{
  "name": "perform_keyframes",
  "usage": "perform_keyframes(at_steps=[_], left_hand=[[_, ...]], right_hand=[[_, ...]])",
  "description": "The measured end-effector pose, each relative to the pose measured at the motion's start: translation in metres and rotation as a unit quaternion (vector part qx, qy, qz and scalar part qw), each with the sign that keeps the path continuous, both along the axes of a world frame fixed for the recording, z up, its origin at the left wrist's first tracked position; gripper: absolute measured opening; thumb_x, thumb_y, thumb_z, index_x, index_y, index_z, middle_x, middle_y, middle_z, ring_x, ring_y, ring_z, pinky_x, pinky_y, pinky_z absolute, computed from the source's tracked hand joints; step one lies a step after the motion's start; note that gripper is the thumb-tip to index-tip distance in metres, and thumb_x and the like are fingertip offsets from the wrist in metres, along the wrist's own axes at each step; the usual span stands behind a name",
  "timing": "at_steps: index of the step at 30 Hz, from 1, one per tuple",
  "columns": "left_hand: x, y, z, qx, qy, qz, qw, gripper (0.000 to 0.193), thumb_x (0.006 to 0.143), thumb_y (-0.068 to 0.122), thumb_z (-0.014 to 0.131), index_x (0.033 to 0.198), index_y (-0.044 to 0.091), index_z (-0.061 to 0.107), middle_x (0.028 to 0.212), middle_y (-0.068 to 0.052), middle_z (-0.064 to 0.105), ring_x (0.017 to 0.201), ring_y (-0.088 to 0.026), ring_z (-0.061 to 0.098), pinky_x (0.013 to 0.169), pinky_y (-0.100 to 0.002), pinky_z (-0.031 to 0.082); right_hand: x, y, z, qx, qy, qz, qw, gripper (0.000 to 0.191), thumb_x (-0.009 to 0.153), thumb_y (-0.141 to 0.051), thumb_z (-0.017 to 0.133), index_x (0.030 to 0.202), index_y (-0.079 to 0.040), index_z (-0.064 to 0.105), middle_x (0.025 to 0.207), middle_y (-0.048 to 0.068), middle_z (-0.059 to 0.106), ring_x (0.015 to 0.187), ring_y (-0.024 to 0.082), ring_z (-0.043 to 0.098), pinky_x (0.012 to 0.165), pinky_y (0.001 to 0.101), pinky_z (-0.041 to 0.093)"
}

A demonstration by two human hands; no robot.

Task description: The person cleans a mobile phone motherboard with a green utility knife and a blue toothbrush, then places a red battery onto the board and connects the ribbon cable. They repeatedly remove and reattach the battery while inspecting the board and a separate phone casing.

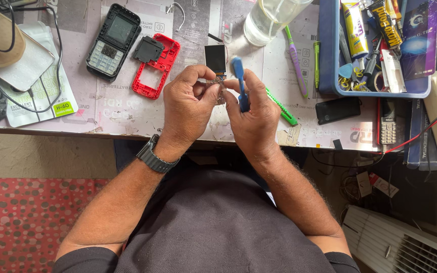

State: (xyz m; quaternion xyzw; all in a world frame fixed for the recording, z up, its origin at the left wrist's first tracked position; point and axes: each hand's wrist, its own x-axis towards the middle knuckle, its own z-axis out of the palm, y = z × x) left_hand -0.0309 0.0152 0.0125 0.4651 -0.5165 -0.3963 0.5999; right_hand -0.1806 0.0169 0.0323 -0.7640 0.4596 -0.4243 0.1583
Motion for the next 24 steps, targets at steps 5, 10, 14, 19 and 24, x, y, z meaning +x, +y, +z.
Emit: perform_keyframes(at_steps=[5, 10, 14, 19, 24], left_hand=[[0.003, 0.002, 0.000, 0.031, 0.030, -0.016, 0.999, 0.007, 0.103, 0.001, 0.066, 0.109, 0.001, 0.064, 0.081, -0.003, 0.073, 0.071, -0.004, 0.070, 0.063, -0.020, 0.059], [0.003, 0.001, -0.001, 0.027, 0.035, -0.020, 0.999, 0.010, 0.101, 0.002, 0.072, 0.105, 0.001, 0.063, 0.077, -0.004, 0.069, 0.066, -0.004, 0.065, 0.056, -0.019, 0.053], [0.003, 0.000, -0.004, 0.039, 0.064, -0.034, 0.997, 0.008, 0.100, -0.001, 0.066, 0.107, 0.000, 0.062, 0.082, -0.004, 0.070, 0.069, -0.004, 0.067, 0.059, -0.020, 0.057], [0.002, -0.002, -0.010, 0.063, 0.086, -0.029, 0.994, 0.009, 0.100, -0.005, 0.062, 0.108, -0.001, 0.061, 0.091, -0.006, 0.069, 0.078, -0.009, 0.073, 0.064, -0.021, 0.061], [0.005, -0.006, -0.014, 0.068, 0.133, -0.046, 0.988, 0.011, 0.101, -0.006, 0.059, 0.111, -0.001, 0.058, 0.098, -0.009, 0.069, 0.089, -0.015, 0.078, 0.074, -0.025, 0.067]], right_hand=[[-0.004, 0.001, 0.002, 0.137, -0.094, 0.013, 0.986, 0.054, 0.097, 0.002, 0.079, 0.140, -0.005, 0.048, 0.104, 0.006, 0.080, 0.067, -0.001, 0.057, 0.054, 0.0162, 0.042], [-0.005, 0.000, 0.005, 0.201, -0.135, 0.021, 0.970, 0.054, 0.098, 0.002, 0.078, 0.141, -0.005, 0.047, 0.104, 0.008, 0.080, 0.073, -0.001, 0.062, 0.058, 0.0154, 0.047], [-0.007, 0.000, 0.007, 0.262, -0.190, 0.044, 0.945, 0.055, 0.098, 0.003, 0.074, 0.143, -0.004, 0.045, 0.107, 0.010, 0.079, 0.070, 0.000, 0.063, 0.056, 0.0160, 0.048], [-0.014, 0.000, 0.009, 0.320, -0.252, 0.062, 0.911, 0.048, 0.100, 0.001, 0.061, 0.145, -0.003, 0.043, 0.109, 0.011, 0.076, 0.061, 0.001, 0.054, 0.050, 0.0168, 0.045], [-0.040, 0.005, 0.028, 0.299, -0.164, 0.086, 0.936, 0.048, 0.103, 0.001, 0.049, 0.151, -0.003, 0.051, 0.108, 0.008, 0.063, 0.065, 0.006, 0.055, 0.055, 0.0224, 0.049]])
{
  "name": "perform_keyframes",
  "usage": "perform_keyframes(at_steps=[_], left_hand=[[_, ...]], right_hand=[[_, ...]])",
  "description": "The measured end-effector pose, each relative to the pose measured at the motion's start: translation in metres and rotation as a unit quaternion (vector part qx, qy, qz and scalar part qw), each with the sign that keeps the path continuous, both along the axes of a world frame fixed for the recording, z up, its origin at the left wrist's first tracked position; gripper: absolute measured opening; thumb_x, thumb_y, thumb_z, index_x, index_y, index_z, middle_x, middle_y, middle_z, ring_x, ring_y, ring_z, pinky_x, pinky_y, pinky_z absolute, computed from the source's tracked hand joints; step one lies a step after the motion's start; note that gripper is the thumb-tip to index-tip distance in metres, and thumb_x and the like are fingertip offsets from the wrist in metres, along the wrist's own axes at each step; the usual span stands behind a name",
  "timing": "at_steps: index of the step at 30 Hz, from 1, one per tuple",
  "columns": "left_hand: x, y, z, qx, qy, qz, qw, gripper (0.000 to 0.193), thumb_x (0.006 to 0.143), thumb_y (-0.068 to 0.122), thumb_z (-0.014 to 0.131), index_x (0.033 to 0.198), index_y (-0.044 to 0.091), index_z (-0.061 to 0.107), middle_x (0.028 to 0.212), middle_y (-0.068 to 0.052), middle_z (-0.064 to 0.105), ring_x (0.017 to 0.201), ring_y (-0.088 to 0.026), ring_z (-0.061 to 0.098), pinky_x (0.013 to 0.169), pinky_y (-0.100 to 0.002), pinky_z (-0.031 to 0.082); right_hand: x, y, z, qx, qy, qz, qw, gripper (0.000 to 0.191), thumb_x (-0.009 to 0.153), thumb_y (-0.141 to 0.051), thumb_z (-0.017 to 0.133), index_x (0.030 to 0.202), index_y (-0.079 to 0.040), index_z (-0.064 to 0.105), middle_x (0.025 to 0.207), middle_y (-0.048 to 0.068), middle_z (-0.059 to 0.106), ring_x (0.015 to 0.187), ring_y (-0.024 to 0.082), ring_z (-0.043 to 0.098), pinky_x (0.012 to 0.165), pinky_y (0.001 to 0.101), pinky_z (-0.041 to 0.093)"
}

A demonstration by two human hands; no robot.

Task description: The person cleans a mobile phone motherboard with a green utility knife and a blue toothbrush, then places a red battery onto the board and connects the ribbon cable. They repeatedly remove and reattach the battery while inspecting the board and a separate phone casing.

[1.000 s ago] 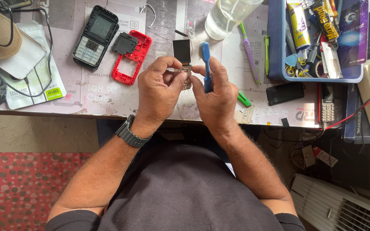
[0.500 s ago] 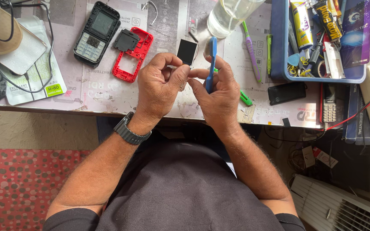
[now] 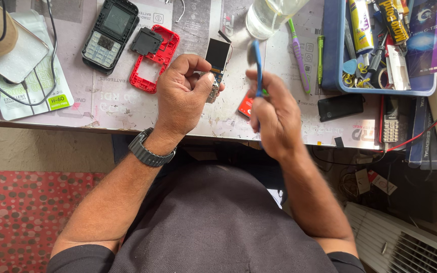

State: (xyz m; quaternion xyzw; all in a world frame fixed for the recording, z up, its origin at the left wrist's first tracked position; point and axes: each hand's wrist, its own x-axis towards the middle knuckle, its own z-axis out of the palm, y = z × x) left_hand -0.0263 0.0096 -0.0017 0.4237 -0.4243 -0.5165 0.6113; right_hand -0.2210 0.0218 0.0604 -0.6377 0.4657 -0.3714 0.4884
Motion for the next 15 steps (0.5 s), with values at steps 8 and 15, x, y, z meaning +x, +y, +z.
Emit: perform_keyframes(at_steps=[8, 15], left_hand=[[0.004, -0.001, 0.000, -0.002, -0.003, 0.003, 1.000, 0.011, 0.102, -0.007, 0.058, 0.111, -0.001, 0.058, 0.100, -0.010, 0.070, 0.091, -0.016, 0.078, 0.077, -0.025, 0.067], [0.004, 0.000, 0.001, -0.017, 0.012, -0.004, 1.000, 0.009, 0.103, -0.006, 0.059, 0.110, -0.001, 0.059, 0.099, -0.009, 0.071, 0.094, -0.016, 0.078, 0.078, -0.026, 0.068]], right_hand=[[-0.014, 0.014, 0.017, -0.154, 0.262, 0.047, 0.951, 0.048, 0.106, -0.007, 0.061, 0.152, -0.003, 0.046, 0.102, 0.011, 0.072, 0.084, 0.014, 0.069, 0.073, 0.0331, 0.055], [0.014, 0.007, 0.000, -0.133, 0.206, -0.051, 0.968, 0.037, 0.094, -0.011, 0.079, 0.126, -0.004, 0.062, 0.080, 0.005, 0.069, 0.064, 0.011, 0.059, 0.058, 0.0280, 0.050]])
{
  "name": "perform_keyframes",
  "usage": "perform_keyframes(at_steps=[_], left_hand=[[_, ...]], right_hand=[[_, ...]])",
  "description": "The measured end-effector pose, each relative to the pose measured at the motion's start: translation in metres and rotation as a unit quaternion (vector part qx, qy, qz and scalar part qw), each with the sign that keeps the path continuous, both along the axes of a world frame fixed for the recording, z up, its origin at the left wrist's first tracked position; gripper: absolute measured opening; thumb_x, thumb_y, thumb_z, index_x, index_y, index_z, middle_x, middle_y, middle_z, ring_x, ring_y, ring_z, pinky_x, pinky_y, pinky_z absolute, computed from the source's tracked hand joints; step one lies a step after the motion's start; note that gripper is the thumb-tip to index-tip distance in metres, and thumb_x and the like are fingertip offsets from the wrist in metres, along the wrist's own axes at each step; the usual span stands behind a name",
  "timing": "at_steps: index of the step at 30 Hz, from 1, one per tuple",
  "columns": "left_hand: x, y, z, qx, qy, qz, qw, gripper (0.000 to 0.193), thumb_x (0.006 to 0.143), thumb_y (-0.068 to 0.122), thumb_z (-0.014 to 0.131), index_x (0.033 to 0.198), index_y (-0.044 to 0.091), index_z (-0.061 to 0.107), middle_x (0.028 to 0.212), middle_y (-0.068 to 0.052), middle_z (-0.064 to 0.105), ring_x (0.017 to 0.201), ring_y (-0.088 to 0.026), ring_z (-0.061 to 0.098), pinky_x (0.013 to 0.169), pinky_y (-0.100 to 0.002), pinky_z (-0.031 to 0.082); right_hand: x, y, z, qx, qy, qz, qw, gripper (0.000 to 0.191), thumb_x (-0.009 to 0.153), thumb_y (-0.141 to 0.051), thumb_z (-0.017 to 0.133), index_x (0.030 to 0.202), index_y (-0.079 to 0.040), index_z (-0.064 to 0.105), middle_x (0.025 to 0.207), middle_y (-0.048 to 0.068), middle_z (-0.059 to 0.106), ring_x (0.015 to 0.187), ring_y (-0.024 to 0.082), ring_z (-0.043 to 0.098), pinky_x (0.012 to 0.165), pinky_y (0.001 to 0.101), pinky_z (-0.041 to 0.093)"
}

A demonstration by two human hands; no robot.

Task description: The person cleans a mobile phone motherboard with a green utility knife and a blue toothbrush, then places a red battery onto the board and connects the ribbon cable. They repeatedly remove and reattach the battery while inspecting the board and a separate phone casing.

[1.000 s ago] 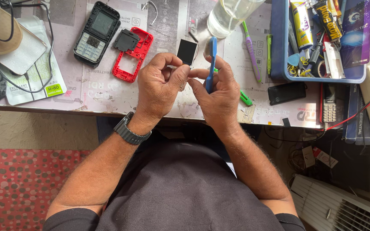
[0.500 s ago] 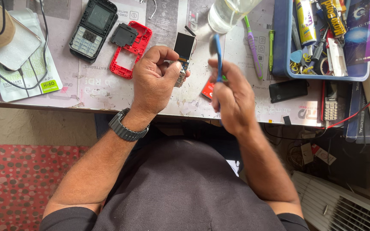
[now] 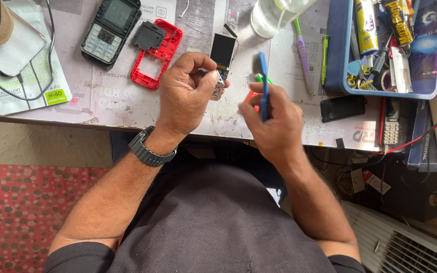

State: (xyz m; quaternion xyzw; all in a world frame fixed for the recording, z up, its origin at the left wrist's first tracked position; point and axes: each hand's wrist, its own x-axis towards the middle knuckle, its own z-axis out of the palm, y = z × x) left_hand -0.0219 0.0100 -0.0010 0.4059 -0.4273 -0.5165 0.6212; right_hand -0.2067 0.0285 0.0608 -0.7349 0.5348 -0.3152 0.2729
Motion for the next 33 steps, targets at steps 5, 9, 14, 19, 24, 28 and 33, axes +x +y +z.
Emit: perform_keyframes(at_steps=[5, 9, 14, 19, 24, 28, 33], left_hand=[[-0.002, 0.001, 0.001, 0.019, -0.006, 0.003, 1.000, 0.009, 0.102, -0.003, 0.062, 0.111, -0.001, 0.061, 0.093, -0.006, 0.069, 0.081, -0.009, 0.071, 0.072, -0.024, 0.064], [0.000, 0.001, 0.001, 0.011, -0.044, 0.023, 0.999, 0.011, 0.100, -0.002, 0.066, 0.110, 0.000, 0.063, 0.095, -0.003, 0.066, 0.077, -0.004, 0.065, 0.069, -0.023, 0.066], [0.001, 0.003, 0.004, -0.010, -0.058, 0.018, 0.998, 0.014, 0.101, -0.006, 0.062, 0.113, 0.001, 0.062, 0.090, 0.000, 0.069, 0.078, -0.004, 0.069, 0.071, -0.021, 0.061], [-0.003, 0.003, 0.007, -0.014, -0.123, 0.056, 0.991, 0.016, 0.099, -0.009, 0.063, 0.111, 0.002, 0.064, 0.082, 0.001, 0.066, 0.072, -0.003, 0.063, 0.066, -0.020, 0.057], [-0.002, 0.003, 0.005, -0.046, -0.147, 0.078, 0.985, 0.018, 0.098, -0.010, 0.064, 0.111, 0.003, 0.064, 0.088, 0.001, 0.066, 0.073, -0.002, 0.061, 0.065, -0.020, 0.055], [-0.002, 0.004, 0.003, -0.035, -0.140, 0.077, 0.987, 0.016, 0.100, -0.007, 0.064, 0.112, 0.002, 0.065, 0.088, 0.001, 0.064, 0.073, -0.002, 0.057, 0.065, -0.019, 0.053], [0.004, 0.004, 0.003, -0.036, -0.077, 0.051, 0.995, 0.011, 0.103, 0.000, 0.067, 0.114, 0.002, 0.064, 0.091, 0.002, 0.064, 0.073, -0.001, 0.056, 0.066, -0.018, 0.054]], right_hand=[[0.021, -0.022, -0.003, -0.043, 0.037, 0.017, 0.998, 0.018, 0.089, -0.012, 0.085, 0.098, -0.003, 0.071, 0.072, 0.004, 0.068, 0.055, 0.011, 0.057, 0.052, 0.0276, 0.044], [0.035, -0.026, -0.002, -0.029, -0.008, 0.019, 0.999, 0.012, 0.091, -0.010, 0.081, 0.096, -0.003, 0.072, 0.077, 0.004, 0.073, 0.062, 0.007, 0.064, 0.056, 0.0249, 0.050], [0.041, -0.031, -0.004, 0.022, -0.020, -0.025, 0.999, 0.010, 0.093, -0.009, 0.078, 0.092, -0.002, 0.071, 0.075, 0.003, 0.073, 0.062, 0.005, 0.063, 0.056, 0.0239, 0.051], [0.043, -0.033, -0.005, 0.041, -0.028, -0.016, 0.999, 0.012, 0.094, -0.010, 0.076, 0.090, -0.003, 0.068, 0.073, 0.002, 0.071, 0.062, 0.005, 0.061, 0.055, 0.0247, 0.050], [0.047, -0.032, -0.006, 0.042, -0.014, -0.021, 0.999, 0.012, 0.094, -0.011, 0.076, 0.089, -0.003, 0.068, 0.071, 0.001, 0.069, 0.060, 0.005, 0.059, 0.054, 0.0253, 0.048], [0.049, -0.033, -0.006, 0.079, -0.023, -0.043, 0.996, 0.011, 0.091, -0.012, 0.077, 0.089, -0.004, 0.071, 0.069, 0.000, 0.068, 0.059, 0.005, 0.056, 0.052, 0.0255, 0.047], [0.049, -0.028, -0.006, 0.056, -0.013, -0.033, 0.998, 0.009, 0.090, -0.011, 0.076, 0.095, -0.004, 0.074, 0.066, -0.001, 0.065, 0.057, 0.004, 0.055, 0.053, 0.0246, 0.046]])
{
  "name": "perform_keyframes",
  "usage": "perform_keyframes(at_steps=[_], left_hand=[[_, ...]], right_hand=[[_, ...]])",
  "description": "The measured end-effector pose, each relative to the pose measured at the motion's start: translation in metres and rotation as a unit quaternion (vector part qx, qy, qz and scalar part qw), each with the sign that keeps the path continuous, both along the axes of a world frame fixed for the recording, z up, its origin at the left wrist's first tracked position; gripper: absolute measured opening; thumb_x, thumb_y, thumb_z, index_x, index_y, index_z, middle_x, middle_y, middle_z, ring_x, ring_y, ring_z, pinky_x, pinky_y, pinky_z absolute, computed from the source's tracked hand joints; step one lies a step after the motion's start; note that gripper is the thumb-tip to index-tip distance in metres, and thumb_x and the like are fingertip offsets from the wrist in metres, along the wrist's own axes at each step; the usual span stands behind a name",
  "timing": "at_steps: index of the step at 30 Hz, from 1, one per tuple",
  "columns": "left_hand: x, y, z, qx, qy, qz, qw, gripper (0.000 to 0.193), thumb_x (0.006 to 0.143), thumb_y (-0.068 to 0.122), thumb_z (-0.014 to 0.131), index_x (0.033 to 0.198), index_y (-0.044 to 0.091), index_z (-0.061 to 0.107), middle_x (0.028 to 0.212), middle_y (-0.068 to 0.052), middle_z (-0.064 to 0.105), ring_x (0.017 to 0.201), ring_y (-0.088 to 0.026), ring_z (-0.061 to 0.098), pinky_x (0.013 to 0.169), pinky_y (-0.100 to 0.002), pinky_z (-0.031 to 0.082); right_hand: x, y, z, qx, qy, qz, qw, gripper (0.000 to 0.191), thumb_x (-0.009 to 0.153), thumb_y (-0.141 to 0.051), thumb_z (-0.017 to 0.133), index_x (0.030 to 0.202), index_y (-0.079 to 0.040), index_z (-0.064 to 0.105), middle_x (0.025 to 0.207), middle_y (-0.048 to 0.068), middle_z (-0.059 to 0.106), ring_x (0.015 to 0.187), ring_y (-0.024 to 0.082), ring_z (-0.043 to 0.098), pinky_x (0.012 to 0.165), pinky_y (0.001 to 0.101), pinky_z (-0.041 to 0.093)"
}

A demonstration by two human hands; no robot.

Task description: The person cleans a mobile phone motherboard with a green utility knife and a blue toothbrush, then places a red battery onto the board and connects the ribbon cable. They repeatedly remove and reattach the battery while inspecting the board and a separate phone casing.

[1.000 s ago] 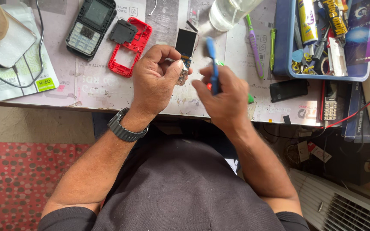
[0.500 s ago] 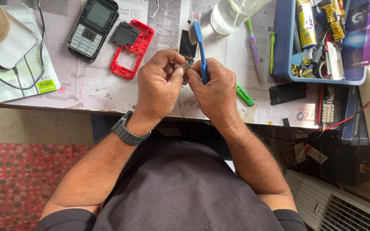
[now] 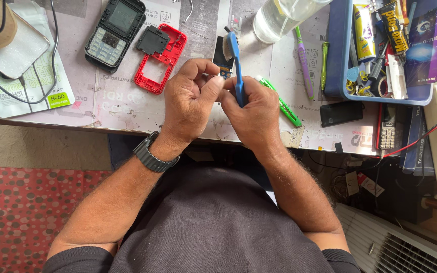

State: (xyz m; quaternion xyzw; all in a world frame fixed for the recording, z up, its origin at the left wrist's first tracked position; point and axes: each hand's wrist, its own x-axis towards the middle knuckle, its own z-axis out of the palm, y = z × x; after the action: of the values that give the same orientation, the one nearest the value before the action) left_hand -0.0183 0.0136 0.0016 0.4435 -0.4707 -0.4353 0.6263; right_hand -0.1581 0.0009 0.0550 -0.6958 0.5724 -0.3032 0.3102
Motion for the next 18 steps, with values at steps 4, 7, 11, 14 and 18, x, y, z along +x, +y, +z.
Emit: perform_keyframes(at_steps=[4, 7, 11, 14, 18], left_hand=[[0.001, -0.001, -0.001, 0.017, -0.022, 0.001, 1.000, 0.016, 0.100, 0.001, 0.073, 0.112, 0.001, 0.063, 0.086, 0.000, 0.062, 0.072, -0.002, 0.055, 0.063, -0.018, 0.050], [-0.001, -0.002, -0.003, 0.018, 0.006, -0.003, 1.000, 0.012, 0.101, -0.001, 0.067, 0.112, 0.001, 0.062, 0.095, -0.002, 0.066, 0.076, -0.002, 0.062, 0.068, -0.019, 0.059], [-0.002, -0.003, -0.005, 0.043, 0.079, -0.035, 0.995, 0.011, 0.104, -0.003, 0.059, 0.114, 0.001, 0.058, 0.100, -0.007, 0.071, 0.086, -0.007, 0.071, 0.077, -0.023, 0.064], [-0.002, -0.005, -0.005, 0.035, 0.125, -0.042, 0.991, 0.011, 0.104, -0.005, 0.054, 0.114, 0.000, 0.055, 0.107, -0.011, 0.070, 0.098, -0.013, 0.075, 0.085, -0.027, 0.067], [-0.002, -0.006, -0.007, 0.038, 0.103, -0.036, 0.993, 0.011, 0.105, -0.008, 0.053, 0.114, -0.002, 0.055, 0.106, -0.013, 0.073, 0.095, -0.016, 0.075, 0.084, -0.028, 0.068]], right_hand=[[-0.002, 0.003, -0.002, -0.006, 0.007, 0.007, 1.000, 0.010, 0.092, -0.012, 0.075, 0.096, -0.004, 0.075, 0.066, -0.001, 0.063, 0.058, 0.005, 0.053, 0.053, 0.0248, 0.044], [-0.006, 0.005, -0.003, 0.030, -0.020, 0.015, 0.999, 0.013, 0.093, -0.011, 0.073, 0.104, -0.005, 0.076, 0.068, -0.001, 0.063, 0.059, 0.004, 0.053, 0.053, 0.0253, 0.044], [-0.021, 0.009, 0.001, 0.048, -0.043, 0.050, 0.997, 0.033, 0.098, -0.004, 0.059, 0.131, -0.004, 0.065, 0.084, 0.002, 0.069, 0.063, 0.009, 0.057, 0.055, 0.0298, 0.047], [-0.042, 0.016, 0.011, -0.010, 0.015, 0.097, 0.995, 0.049, 0.104, -0.006, 0.057, 0.151, -0.002, 0.044, 0.089, 0.006, 0.070, 0.074, 0.018, 0.070, 0.067, 0.0333, 0.056], [-0.062, 0.029, 0.020, -0.072, 0.124, 0.117, 0.983, 0.052, 0.105, -0.008, 0.062, 0.153, -0.002, 0.042, 0.101, 0.016, 0.070, 0.087, 0.033, 0.071, 0.076, 0.0428, 0.056]])
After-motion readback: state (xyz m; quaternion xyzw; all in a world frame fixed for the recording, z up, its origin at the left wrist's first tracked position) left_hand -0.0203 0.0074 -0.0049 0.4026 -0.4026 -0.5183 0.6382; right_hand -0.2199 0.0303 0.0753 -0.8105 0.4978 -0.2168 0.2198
